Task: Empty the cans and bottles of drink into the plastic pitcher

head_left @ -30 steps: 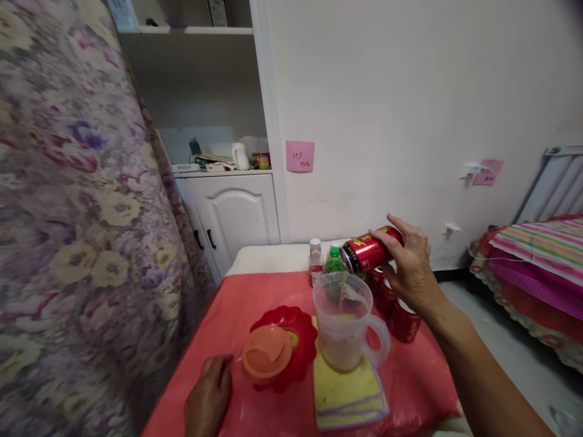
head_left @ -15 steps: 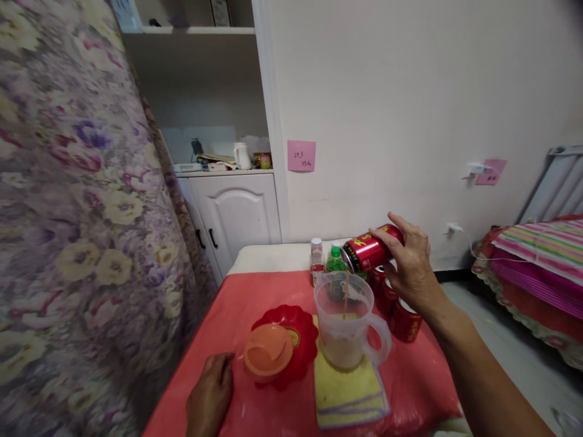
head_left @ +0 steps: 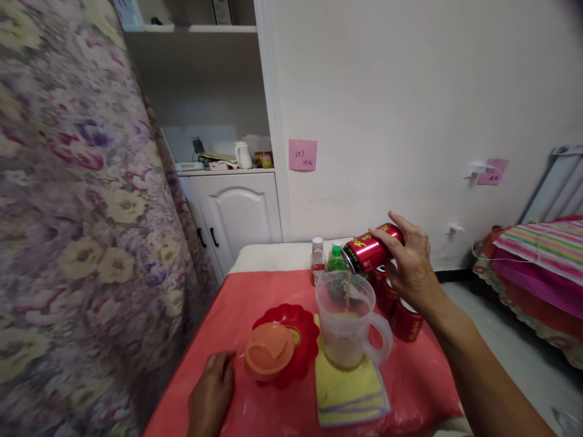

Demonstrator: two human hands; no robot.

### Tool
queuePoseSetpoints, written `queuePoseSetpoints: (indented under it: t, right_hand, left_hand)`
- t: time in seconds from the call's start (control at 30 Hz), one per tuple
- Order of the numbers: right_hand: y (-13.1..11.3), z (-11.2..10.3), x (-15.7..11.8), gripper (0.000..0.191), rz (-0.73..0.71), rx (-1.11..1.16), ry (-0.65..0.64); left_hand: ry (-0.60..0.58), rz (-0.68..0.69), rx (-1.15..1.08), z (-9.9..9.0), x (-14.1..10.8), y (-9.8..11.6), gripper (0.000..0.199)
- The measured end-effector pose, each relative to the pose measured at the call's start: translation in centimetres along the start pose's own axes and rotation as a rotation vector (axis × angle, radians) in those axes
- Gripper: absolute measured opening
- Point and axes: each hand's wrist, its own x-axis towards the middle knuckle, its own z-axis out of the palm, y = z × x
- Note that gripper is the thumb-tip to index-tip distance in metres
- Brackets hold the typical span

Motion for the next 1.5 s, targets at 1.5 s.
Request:
queuePoseSetpoints:
  t: [1.5]
  right_hand:
    - [-3.0, -1.8, 2.3, 0.043, -0.252, -0.264, -0.153]
  left_hand:
    - [-0.014, 0.005, -0.067, -0.2, -0.3, 0.1, 0.041]
